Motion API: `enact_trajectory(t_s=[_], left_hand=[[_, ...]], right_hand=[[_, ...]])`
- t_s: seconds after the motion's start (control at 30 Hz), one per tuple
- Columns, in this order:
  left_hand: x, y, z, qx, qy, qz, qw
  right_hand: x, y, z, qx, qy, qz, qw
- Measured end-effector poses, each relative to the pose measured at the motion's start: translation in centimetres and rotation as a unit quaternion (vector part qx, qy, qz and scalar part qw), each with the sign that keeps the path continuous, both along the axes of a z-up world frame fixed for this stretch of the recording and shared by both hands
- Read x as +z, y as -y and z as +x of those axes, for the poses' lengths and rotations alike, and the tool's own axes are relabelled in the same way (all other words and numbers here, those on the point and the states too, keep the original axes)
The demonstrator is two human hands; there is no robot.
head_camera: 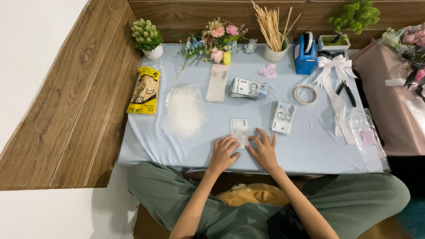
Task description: The person places paper currency into small clear plastic sleeves by hand, working with stacks of banknotes on a table.
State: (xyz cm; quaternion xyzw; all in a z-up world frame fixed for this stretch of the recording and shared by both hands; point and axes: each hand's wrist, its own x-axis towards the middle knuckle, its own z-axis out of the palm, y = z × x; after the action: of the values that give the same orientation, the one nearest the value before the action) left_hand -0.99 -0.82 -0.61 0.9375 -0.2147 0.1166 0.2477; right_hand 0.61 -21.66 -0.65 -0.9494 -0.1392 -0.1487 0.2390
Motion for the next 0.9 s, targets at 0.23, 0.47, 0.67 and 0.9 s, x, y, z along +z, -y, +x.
enact_trajectory(t_s=[0.23,0.47,0.67,0.9], left_hand=[[-2.4,-0.2,1.8,-0.004,0.132,0.014,0.991],[4.0,1.2,0.9,-0.003,0.154,-0.114,0.982],[10.1,1.2,1.8,0.012,0.068,-0.217,0.974],[3.2,-0.9,1.5,0.058,-0.037,-0.007,0.998]], right_hand=[[1.3,0.6,-0.3,0.017,-0.072,0.079,0.994],[3.7,0.3,-0.2,0.072,-0.050,0.207,0.974],[4.0,3.4,2.1,-0.046,-0.006,0.319,0.947],[4.4,9.7,6.3,-0.202,0.032,0.267,0.942]])
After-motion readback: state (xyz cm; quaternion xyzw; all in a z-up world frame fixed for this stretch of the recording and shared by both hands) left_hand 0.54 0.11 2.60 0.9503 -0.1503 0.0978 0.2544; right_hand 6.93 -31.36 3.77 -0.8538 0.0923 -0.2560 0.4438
